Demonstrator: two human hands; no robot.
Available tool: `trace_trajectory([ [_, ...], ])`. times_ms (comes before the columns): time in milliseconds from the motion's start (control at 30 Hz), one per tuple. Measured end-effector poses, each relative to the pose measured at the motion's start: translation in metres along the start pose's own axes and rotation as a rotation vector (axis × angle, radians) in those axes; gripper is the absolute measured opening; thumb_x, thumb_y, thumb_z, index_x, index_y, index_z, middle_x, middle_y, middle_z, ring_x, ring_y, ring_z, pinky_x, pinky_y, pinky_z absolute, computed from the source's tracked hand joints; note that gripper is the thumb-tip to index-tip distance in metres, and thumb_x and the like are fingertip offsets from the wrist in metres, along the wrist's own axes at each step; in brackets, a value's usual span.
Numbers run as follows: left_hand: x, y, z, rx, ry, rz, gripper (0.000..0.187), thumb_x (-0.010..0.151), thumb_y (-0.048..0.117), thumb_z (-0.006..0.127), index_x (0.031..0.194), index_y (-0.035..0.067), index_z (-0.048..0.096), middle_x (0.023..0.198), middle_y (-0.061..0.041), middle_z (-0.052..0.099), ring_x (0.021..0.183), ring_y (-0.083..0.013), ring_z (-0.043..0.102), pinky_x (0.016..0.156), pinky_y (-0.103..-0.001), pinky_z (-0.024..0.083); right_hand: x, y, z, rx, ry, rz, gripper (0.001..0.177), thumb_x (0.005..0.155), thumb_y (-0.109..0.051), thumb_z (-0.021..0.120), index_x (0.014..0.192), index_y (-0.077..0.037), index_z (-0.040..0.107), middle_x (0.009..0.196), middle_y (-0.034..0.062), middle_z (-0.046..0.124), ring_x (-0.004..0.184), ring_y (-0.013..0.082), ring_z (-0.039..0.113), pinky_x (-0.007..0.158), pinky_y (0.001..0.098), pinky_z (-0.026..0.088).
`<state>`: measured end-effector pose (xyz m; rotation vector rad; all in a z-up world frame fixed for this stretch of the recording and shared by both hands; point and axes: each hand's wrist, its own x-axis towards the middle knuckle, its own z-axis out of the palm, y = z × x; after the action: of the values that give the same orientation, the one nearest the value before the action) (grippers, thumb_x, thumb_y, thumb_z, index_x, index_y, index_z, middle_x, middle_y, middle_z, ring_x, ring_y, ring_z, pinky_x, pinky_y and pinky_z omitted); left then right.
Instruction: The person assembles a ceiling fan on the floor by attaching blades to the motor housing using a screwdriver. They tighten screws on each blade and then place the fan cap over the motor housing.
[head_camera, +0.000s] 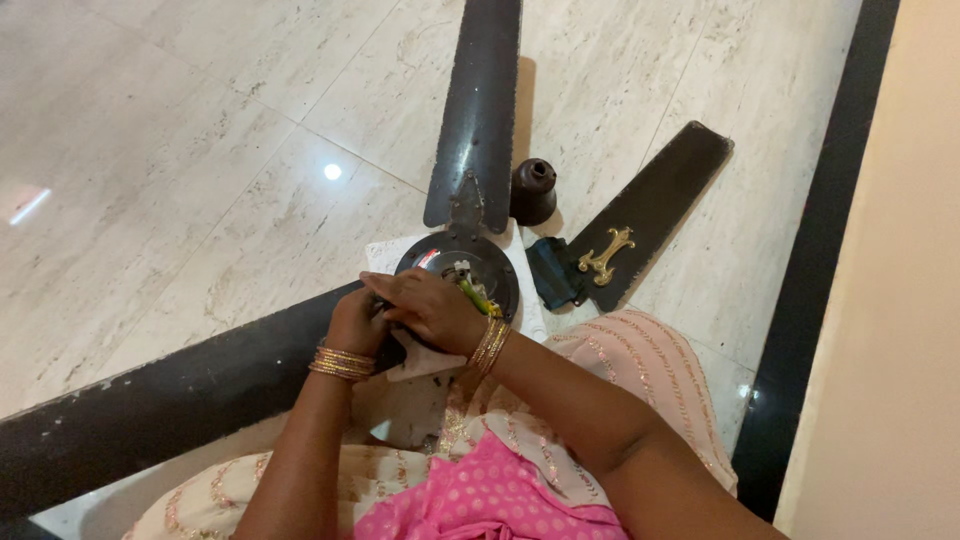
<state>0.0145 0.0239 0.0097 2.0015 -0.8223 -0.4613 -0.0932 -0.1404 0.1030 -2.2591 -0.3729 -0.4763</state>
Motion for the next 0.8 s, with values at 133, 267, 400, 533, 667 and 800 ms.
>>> trace_trajectory([
  [133, 0.000, -0.001, 0.003, 0.153, -0.040, 0.020, 0.028, 0.078, 0.003, 0.074, 0.105, 0.005, 0.075, 0.098, -0.021, 0.075, 0.094, -0.0396, 0.072, 0.076, -0.045, 0.056, 0.001, 0.003, 0.000, 0.076, 0.025, 0.083, 0.039, 0.095, -0.015, 0.070, 0.134, -0.017, 0.065, 0.127, 0.0032, 0.073, 0.108, 0.0272, 0.069, 0.095, 0.0383, 0.056],
  [267, -0.001, 0.007, 0.000, 0.077, -0.040, 0.009, 0.030, 0.077, 0.008, 0.077, 0.106, 0.006, 0.073, 0.097, -0.020, 0.075, 0.090, -0.0383, 0.073, 0.074, -0.043, 0.057, 0.000, 0.003, 0.003, 0.054, 0.092, 0.082, 0.030, 0.096, -0.017, 0.071, 0.125, -0.014, 0.068, 0.119, 0.0038, 0.074, 0.105, 0.0263, 0.071, 0.094, 0.0381, 0.056],
  [400, 0.001, 0.010, 0.002, -0.030, 0.019, 0.164, 0.033, 0.086, 0.004, 0.067, 0.119, 0.007, 0.070, 0.102, -0.022, 0.073, 0.091, -0.0385, 0.073, 0.077, -0.042, 0.058, -0.006, 0.003, 0.008, -0.049, 0.175, 0.097, 0.028, 0.096, -0.022, 0.075, 0.121, -0.012, 0.069, 0.106, 0.0069, 0.074, 0.093, 0.0255, 0.072, 0.083, 0.0367, 0.056],
  [533, 0.002, 0.013, 0.005, 0.032, 0.017, 0.102, 0.036, 0.086, 0.009, 0.069, 0.121, 0.010, 0.070, 0.099, -0.022, 0.074, 0.090, -0.0397, 0.072, 0.077, -0.044, 0.057, -0.009, 0.002, 0.012, -0.110, 0.271, 0.118, 0.028, 0.092, -0.024, 0.081, 0.113, -0.009, 0.069, 0.097, 0.0102, 0.071, 0.083, 0.0273, 0.069, 0.075, 0.0362, 0.055],
  [667, 0.000, 0.021, 0.005, 0.009, 0.024, 0.004, 0.031, 0.089, 0.018, 0.071, 0.120, 0.012, 0.071, 0.097, -0.019, 0.075, 0.088, -0.0362, 0.073, 0.076, -0.044, 0.057, -0.005, -0.001, 0.011, -0.112, 0.314, 0.178, 0.035, 0.090, -0.024, 0.086, 0.107, -0.005, 0.063, 0.097, 0.0123, 0.068, 0.084, 0.0271, 0.070, 0.074, 0.0353, 0.056],
  [800, -0.002, 0.028, 0.007, 0.054, 0.150, 0.093, 0.029, 0.086, 0.022, 0.072, 0.113, 0.012, 0.074, 0.099, -0.016, 0.076, 0.089, -0.0346, 0.073, 0.077, -0.043, 0.057, -0.002, -0.010, 0.004, -0.083, 0.281, 0.236, 0.036, 0.090, -0.025, 0.087, 0.108, -0.005, 0.063, 0.098, 0.0123, 0.069, 0.086, 0.0269, 0.071, 0.076, 0.0348, 0.056],
])
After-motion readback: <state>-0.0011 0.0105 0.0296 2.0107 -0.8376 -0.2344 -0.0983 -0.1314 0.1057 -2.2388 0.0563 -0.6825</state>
